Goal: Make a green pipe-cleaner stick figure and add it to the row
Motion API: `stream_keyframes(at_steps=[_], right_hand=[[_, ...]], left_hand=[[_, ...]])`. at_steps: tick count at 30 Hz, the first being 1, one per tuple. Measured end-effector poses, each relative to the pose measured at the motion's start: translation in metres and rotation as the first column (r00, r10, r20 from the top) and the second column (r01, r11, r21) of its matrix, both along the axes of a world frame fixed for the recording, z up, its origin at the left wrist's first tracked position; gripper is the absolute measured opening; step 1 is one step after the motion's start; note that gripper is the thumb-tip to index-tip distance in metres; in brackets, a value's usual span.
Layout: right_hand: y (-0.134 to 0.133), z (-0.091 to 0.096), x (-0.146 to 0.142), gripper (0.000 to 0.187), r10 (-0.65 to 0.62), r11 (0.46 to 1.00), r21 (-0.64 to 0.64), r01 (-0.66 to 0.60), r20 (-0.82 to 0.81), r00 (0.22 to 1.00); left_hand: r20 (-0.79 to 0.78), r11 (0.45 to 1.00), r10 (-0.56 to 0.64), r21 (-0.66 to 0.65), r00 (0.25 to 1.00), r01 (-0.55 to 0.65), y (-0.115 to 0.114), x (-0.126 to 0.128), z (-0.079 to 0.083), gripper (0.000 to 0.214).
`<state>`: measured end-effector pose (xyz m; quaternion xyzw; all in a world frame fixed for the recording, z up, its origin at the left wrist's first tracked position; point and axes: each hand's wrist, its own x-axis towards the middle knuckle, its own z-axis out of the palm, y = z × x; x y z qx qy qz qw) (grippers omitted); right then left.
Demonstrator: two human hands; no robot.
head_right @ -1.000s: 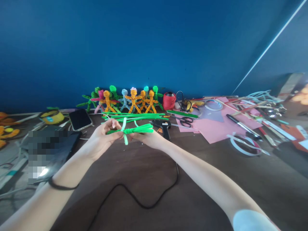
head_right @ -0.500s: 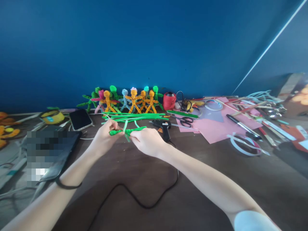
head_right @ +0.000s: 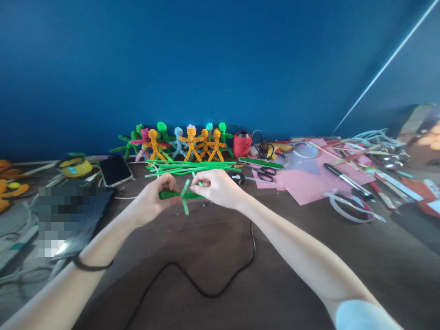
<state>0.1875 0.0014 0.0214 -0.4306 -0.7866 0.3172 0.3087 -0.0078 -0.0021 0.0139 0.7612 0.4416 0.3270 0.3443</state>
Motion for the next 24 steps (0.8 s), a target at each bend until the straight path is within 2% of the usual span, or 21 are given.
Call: stream_keyframes(at_steps=[2, 4, 7, 9, 12, 15, 18, 19, 21, 24], right_hand=[[0.003, 0.0, 0.003, 0.016, 0.027, 0.997, -0.07, -0.031, -0.053, 0.998], [0.008, -0.002, 0.006, 0.015, 0.089, 0.977, -0.181, -0.113, -0.134, 0.987], [0.013, -0.005, 0.009, 0.013, 0.149, 0.902, -0.354, -0.247, -0.282, 0.948], [0.015, -0.008, 0.01, 0.013, 0.144, 0.861, -0.419, -0.287, -0.341, 0.929], [0.017, -0.017, 0.009, 0.014, 0.143, 0.829, -0.448, -0.336, -0.41, 0.901], [0.019, -0.03, 0.005, 0.017, 0.139, 0.804, -0.435, -0.406, -0.527, 0.838], [0.019, -0.044, -0.001, 0.021, 0.145, 0.769, -0.367, -0.523, -0.697, 0.703], [0.018, -0.047, -0.004, 0.022, 0.138, 0.764, -0.356, -0.538, -0.725, 0.675], [0.014, -0.05, -0.01, 0.02, 0.086, 0.796, -0.354, -0.491, -0.737, 0.671], [0.006, -0.048, -0.02, 0.024, -0.032, 0.872, -0.366, -0.326, -0.707, 0.706]], left_hand=[[0.006, 1.0, -0.012, -0.008, 1.0, 0.012, -0.002, 0.001, 0.004, 0.02], [0.02, 0.998, -0.035, -0.043, 0.999, 0.035, -0.005, 0.003, 0.009, 0.022], [0.077, 0.989, -0.083, -0.113, 0.994, 0.092, -0.01, 0.005, 0.016, 0.024], [0.118, 0.986, -0.092, -0.132, 0.989, 0.107, -0.013, 0.006, 0.019, 0.023], [0.208, 0.986, -0.078, -0.132, 0.975, 0.107, -0.014, 0.006, 0.019, 0.026], [0.333, 0.982, -0.042, -0.162, 0.942, 0.101, -0.014, 0.007, 0.015, 0.031], [0.45, 0.97, 0.021, -0.224, 0.893, 0.09, -0.013, 0.009, 0.01, 0.033], [0.481, 0.967, 0.045, -0.24, 0.876, 0.083, -0.012, 0.009, 0.009, 0.034], [0.527, 0.964, 0.096, -0.26, 0.845, 0.053, -0.011, 0.01, 0.007, 0.033], [0.58, 0.961, 0.173, -0.276, 0.796, -0.008, -0.011, 0.013, 0.004, 0.032]])
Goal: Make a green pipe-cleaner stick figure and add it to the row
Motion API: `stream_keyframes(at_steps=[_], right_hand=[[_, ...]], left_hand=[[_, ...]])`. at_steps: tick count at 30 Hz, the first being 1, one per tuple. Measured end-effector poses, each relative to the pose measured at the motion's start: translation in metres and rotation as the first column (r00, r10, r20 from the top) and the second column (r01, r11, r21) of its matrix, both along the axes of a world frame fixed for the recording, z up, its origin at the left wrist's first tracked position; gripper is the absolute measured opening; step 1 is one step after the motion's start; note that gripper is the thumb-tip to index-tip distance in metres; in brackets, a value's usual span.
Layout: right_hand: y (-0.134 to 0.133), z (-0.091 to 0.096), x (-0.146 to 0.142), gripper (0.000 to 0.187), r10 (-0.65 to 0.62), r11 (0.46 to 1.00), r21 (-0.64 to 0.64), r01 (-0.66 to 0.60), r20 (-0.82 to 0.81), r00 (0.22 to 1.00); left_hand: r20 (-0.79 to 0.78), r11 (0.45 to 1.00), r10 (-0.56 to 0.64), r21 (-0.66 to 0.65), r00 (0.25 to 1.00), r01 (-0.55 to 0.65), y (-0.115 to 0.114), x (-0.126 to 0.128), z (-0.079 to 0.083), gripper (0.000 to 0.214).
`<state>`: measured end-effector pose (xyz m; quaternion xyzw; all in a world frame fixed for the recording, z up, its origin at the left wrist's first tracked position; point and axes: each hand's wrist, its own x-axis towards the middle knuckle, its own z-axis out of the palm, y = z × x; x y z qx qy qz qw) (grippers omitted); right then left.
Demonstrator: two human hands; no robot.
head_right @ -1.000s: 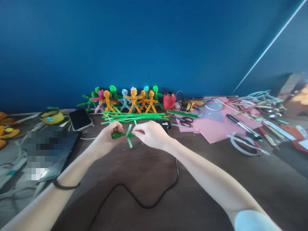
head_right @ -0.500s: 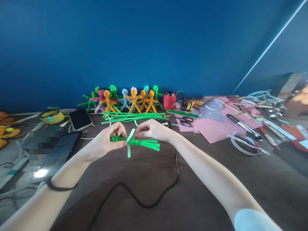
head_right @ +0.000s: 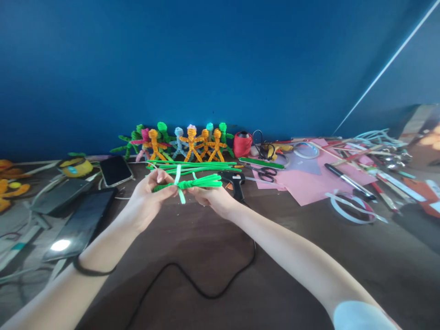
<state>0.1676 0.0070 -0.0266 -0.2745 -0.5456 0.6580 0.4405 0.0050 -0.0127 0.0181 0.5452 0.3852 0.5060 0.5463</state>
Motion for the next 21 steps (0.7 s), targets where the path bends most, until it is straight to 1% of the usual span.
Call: stream_keyframes(at_steps=[2, 4, 6, 8, 11, 13, 15, 17, 19, 21], right_hand=[[-0.006, 0.003, -0.005, 0.028, -0.115, 0.993, 0.033, 0.113, 0.072, 0.991], [-0.011, 0.006, -0.008, 0.03, -0.229, 0.969, 0.131, 0.208, 0.17, 0.958], [-0.015, 0.009, -0.009, 0.032, -0.338, 0.926, 0.265, 0.268, 0.272, 0.901], [-0.017, 0.01, -0.008, 0.035, -0.422, 0.879, 0.386, 0.281, 0.352, 0.835], [-0.019, 0.01, -0.006, 0.035, -0.517, 0.796, 0.556, 0.239, 0.419, 0.746], [-0.018, 0.01, -0.004, 0.032, -0.572, 0.733, 0.657, 0.178, 0.453, 0.684], [-0.017, 0.01, -0.003, 0.03, -0.619, 0.684, 0.722, 0.108, 0.496, 0.609], [-0.016, 0.01, -0.003, 0.031, -0.66, 0.652, 0.757, 0.041, 0.539, 0.524], [-0.015, 0.01, -0.003, 0.032, -0.691, 0.632, 0.775, -0.021, 0.575, 0.438], [-0.014, 0.011, -0.003, 0.031, -0.713, 0.614, 0.785, -0.08, 0.595, 0.371]], left_hand=[[0.041, 0.998, 0.054, -0.011, 0.998, -0.054, 0.0, 0.002, -0.002, 0.033], [0.062, 0.994, 0.107, -0.025, 0.992, -0.105, 0.0, 0.004, -0.004, 0.035], [0.053, 0.986, 0.166, -0.041, 0.985, -0.164, 0.001, 0.006, -0.007, 0.035], [0.025, 0.974, 0.222, -0.045, 0.975, -0.221, 0.001, 0.007, -0.01, 0.035], [-0.053, 0.962, 0.273, -0.012, 0.961, -0.274, 0.002, 0.007, -0.013, 0.035], [-0.136, 0.957, 0.291, 0.026, 0.947, -0.29, 0.003, 0.007, -0.014, 0.035], [-0.232, 0.952, 0.306, 0.083, 0.923, -0.294, 0.003, 0.006, -0.015, 0.034], [-0.327, 0.943, 0.327, 0.167, 0.887, -0.287, 0.003, 0.004, -0.015, 0.031], [-0.404, 0.933, 0.347, 0.242, 0.846, -0.267, 0.002, 0.004, -0.016, 0.029], [-0.465, 0.929, 0.352, 0.281, 0.812, -0.241, 0.001, 0.004, -0.016, 0.027]])
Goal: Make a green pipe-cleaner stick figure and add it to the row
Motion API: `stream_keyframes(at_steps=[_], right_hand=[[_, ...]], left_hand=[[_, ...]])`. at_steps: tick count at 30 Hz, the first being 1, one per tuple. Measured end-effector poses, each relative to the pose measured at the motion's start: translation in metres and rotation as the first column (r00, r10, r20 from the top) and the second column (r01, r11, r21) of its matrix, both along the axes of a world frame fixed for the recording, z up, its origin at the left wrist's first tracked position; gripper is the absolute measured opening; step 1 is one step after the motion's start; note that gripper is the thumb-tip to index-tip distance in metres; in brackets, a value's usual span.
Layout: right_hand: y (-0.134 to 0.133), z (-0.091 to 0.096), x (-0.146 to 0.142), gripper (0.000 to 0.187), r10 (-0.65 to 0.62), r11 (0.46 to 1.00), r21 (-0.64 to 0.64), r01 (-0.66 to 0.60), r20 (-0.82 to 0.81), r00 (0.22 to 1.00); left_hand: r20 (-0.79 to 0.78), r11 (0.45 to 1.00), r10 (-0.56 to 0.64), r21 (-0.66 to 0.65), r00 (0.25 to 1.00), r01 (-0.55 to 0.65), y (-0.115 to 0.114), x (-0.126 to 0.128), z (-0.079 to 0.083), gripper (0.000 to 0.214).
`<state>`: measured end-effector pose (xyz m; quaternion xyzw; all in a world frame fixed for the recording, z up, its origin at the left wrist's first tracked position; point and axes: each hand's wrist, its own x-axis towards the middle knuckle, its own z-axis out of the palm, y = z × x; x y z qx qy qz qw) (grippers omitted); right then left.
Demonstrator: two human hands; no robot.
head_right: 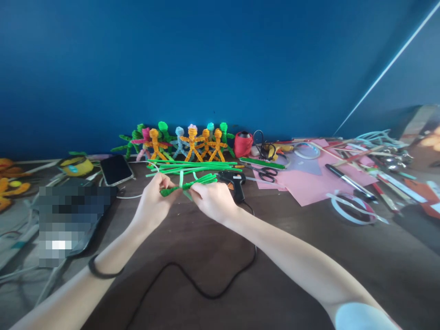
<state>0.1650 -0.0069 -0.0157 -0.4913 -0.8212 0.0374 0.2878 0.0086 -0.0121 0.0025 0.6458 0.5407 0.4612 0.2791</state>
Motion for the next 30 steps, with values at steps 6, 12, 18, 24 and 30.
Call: stream_keyframes(at_steps=[6, 12, 18, 24, 30], right_hand=[[0.006, 0.004, 0.008, 0.033, 0.07, 0.988, 0.123, -0.098, 0.214, 0.974], [0.013, 0.008, 0.016, 0.035, 0.179, 0.933, 0.237, -0.272, 0.351, 0.919], [0.014, 0.014, 0.021, 0.035, 0.177, 0.939, 0.254, -0.234, 0.227, 0.958], [0.015, 0.025, 0.029, 0.021, 0.315, 0.904, 0.289, -0.315, 0.049, 0.948], [0.016, 0.025, 0.027, 0.018, 0.348, 0.822, 0.383, -0.423, 0.25, 0.903]], left_hand=[[-0.077, 0.993, -0.036, -0.116, 0.996, 0.027, 0.0, -0.002, 0.005, 0.027], [0.058, 0.963, -0.125, -0.232, 0.99, 0.135, 0.006, -0.006, 0.005, 0.032], [0.225, 0.901, -0.157, -0.365, 0.962, 0.233, 0.001, -0.001, 0.009, 0.032], [0.457, 0.855, -0.085, -0.423, 0.885, 0.301, 0.009, -0.009, 0.005, 0.034], [0.648, 0.736, 0.021, -0.526, 0.762, 0.427, 0.016, -0.017, 0.001, 0.017]])
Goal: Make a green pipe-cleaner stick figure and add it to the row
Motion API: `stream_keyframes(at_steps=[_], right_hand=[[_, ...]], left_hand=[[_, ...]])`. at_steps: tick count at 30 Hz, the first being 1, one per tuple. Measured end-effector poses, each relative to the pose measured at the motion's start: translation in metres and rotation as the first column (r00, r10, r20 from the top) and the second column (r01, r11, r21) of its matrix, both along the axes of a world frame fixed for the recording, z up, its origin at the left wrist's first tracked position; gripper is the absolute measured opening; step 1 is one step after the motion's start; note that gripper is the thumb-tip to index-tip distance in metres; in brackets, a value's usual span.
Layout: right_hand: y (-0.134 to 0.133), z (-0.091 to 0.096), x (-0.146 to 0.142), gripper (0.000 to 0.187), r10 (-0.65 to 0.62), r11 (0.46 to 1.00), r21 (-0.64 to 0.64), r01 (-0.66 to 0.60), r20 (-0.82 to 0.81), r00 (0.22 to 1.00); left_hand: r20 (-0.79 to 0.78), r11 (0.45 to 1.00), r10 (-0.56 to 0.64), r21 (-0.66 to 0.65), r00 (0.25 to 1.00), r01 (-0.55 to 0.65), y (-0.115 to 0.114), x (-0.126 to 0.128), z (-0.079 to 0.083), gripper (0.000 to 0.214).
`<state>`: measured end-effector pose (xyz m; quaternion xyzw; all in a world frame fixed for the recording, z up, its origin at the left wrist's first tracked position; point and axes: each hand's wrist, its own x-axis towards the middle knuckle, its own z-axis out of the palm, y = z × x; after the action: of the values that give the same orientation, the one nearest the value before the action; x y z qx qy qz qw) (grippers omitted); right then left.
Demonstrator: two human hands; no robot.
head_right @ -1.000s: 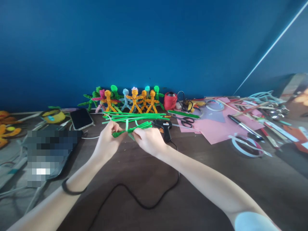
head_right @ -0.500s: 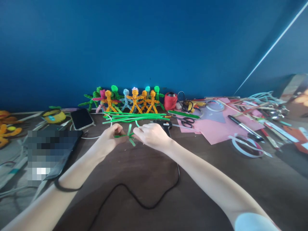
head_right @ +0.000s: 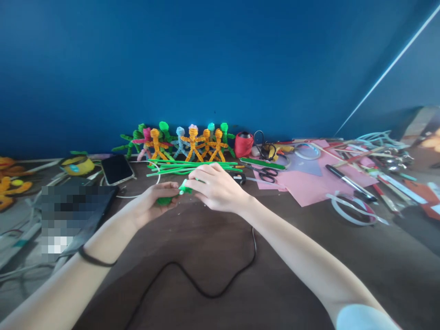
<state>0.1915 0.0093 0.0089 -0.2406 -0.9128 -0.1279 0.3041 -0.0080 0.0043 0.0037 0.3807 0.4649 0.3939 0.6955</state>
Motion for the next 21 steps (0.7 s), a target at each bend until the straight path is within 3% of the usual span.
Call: stream_keyframes(at_steps=[5, 16, 21], right_hand=[[0.002, -0.01, -0.004, 0.016, -0.001, 0.995, 0.104, 0.003, -0.024, 1.0], [-0.003, -0.014, -0.005, 0.011, -0.011, 0.962, 0.271, 0.025, -0.052, 0.999], [-0.005, -0.016, -0.006, 0.011, -0.048, 0.954, 0.291, 0.069, -0.078, 0.996]], left_hand=[[0.053, 0.988, 0.041, -0.152, 0.998, -0.033, -0.003, 0.004, 0.007, 0.012], [0.157, 0.95, 0.085, -0.312, 0.984, -0.032, -0.005, 0.007, 0.012, 0.012], [0.204, 0.951, 0.109, -0.306, 0.973, -0.043, -0.007, 0.009, 0.014, 0.014]])
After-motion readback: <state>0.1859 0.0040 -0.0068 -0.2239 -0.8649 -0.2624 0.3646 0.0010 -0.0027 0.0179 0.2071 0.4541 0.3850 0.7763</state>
